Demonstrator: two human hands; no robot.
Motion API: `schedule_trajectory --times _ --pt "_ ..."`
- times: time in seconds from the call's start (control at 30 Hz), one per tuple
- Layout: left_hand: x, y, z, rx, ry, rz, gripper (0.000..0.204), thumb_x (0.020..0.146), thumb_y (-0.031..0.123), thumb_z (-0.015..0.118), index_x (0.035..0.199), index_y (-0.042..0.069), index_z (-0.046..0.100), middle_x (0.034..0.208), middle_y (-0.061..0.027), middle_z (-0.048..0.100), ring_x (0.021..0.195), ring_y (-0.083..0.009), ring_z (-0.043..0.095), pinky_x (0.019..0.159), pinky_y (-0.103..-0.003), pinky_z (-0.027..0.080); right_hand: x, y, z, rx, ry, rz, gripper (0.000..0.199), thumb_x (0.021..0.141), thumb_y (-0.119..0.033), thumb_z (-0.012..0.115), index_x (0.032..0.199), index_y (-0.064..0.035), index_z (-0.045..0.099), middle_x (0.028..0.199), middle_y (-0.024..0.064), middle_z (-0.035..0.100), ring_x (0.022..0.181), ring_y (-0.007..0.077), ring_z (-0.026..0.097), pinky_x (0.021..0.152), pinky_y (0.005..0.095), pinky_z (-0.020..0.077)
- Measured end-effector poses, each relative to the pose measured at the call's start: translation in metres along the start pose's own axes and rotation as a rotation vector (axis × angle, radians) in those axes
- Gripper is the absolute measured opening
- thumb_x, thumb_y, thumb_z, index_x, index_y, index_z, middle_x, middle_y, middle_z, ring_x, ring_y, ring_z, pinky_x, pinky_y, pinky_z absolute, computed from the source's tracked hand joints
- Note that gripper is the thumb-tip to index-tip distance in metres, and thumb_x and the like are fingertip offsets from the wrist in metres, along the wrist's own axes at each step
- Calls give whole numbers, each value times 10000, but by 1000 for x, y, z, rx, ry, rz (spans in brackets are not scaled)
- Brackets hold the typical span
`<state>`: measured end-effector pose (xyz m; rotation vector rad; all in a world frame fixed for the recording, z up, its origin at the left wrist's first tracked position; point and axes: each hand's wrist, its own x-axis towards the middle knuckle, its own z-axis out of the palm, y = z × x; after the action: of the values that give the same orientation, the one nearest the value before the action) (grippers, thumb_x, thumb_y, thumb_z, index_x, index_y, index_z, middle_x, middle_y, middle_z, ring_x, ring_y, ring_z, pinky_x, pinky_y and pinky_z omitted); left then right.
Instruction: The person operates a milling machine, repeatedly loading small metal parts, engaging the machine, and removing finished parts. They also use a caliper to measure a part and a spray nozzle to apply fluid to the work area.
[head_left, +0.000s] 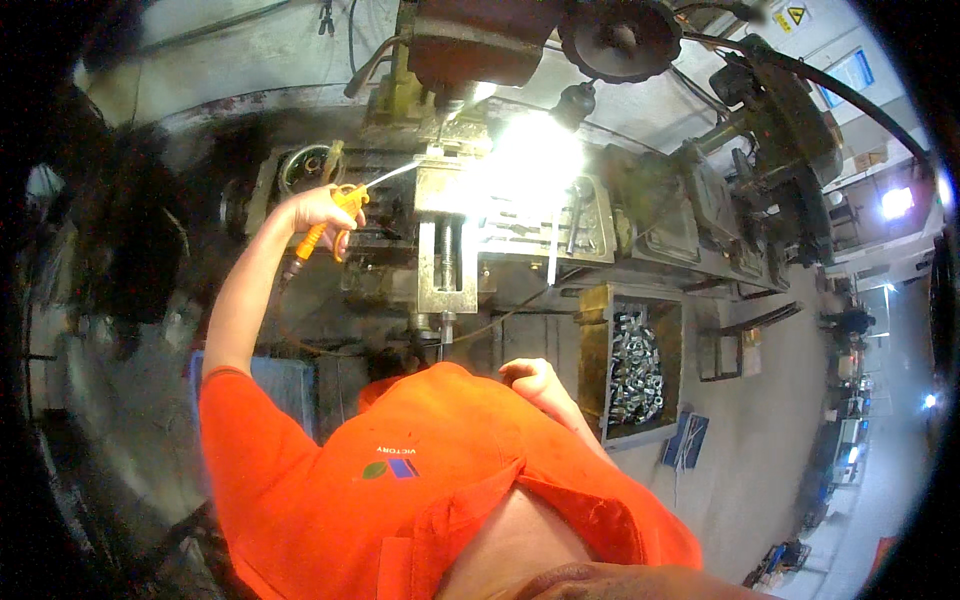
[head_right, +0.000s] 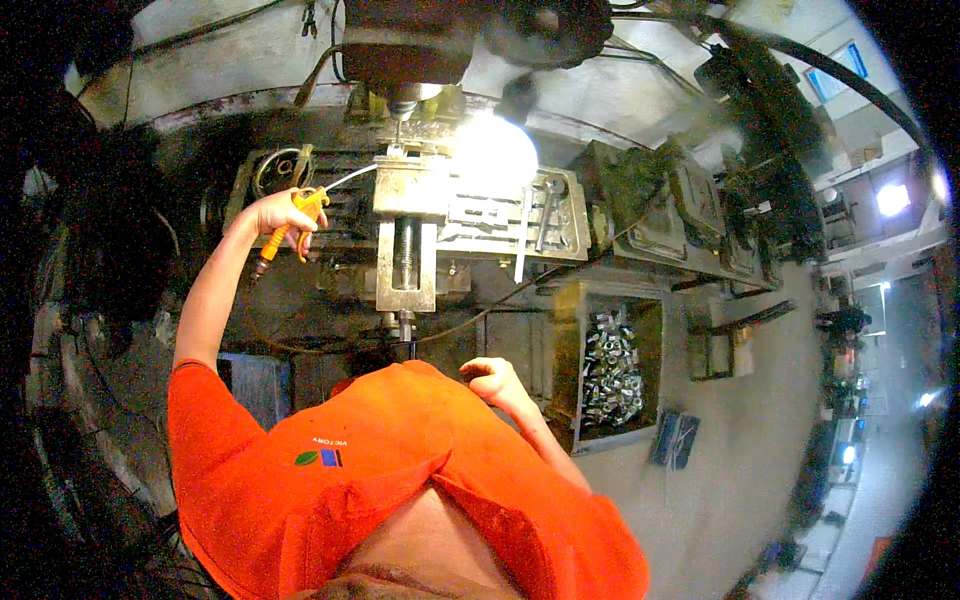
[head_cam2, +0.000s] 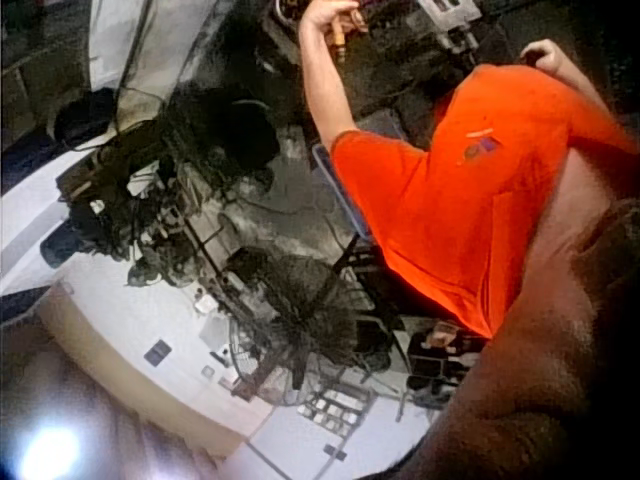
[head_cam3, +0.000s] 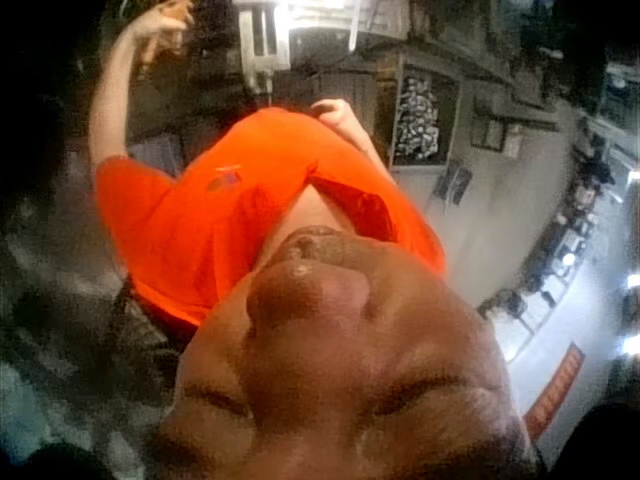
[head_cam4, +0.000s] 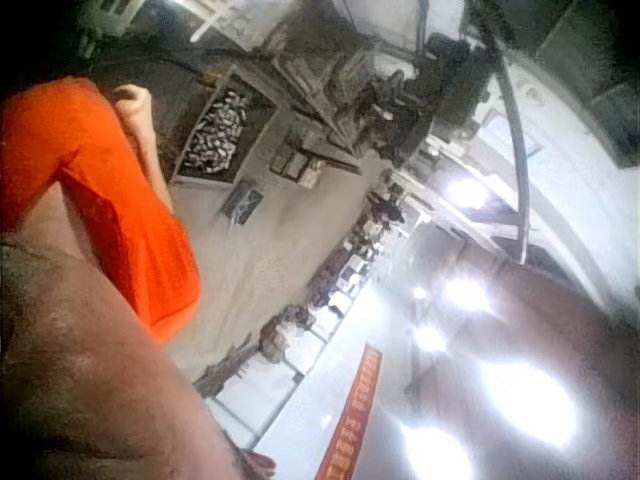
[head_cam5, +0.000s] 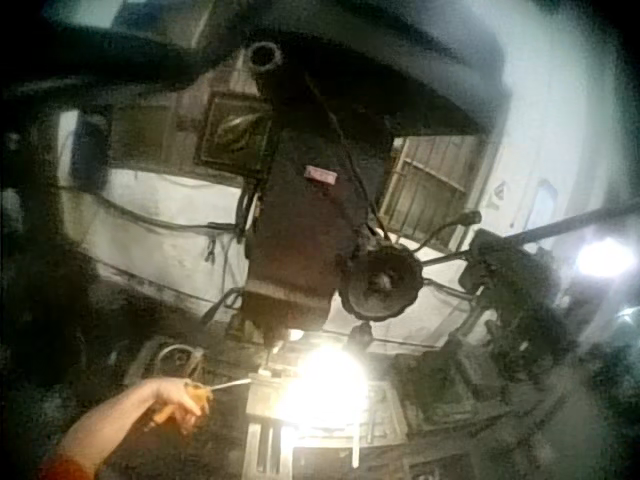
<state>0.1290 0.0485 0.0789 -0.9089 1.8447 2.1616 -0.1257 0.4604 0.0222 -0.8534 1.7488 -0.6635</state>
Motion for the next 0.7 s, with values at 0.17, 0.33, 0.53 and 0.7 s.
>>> schedule_trajectory --times 0.17,0.33,0.53,0.7 --pt "7 6 17 -43 144 49 209 761 25 543 959 -21 497 636 -138 610 533 -238 638 459 -356 540 7 18 -7 -1 -66 -23 383 633 -49 510 990 12 634 907 139 668 857 181 628 749 276 479" --pt "8 8 38 -89 218 -5 216 779 76 538 979 6 495 608 -138 606 511 -239 633 387 -302 499 0 12 -10 -13 -96 -17 380 639 -41 495 987 17 635 893 131 670 837 177 627 739 280 484" --pt "-34 -37 91 -320 524 453 344 814 55 554 1133 62 428 920 -130 602 793 -256 646 727 -393 545 -9 44 -18 -23 -81 -58 345 643 -18 505 958 0 646 847 117 670 797 151 622 712 274 485" --pt "-36 -118 145 -1295 960 801 162 858 75 506 975 -27 459 940 -191 562 991 -348 552 946 -543 407 -21 65 -20 17 -95 38 323 648 -34 526 947 16 639 823 114 665 772 156 619 704 274 479"
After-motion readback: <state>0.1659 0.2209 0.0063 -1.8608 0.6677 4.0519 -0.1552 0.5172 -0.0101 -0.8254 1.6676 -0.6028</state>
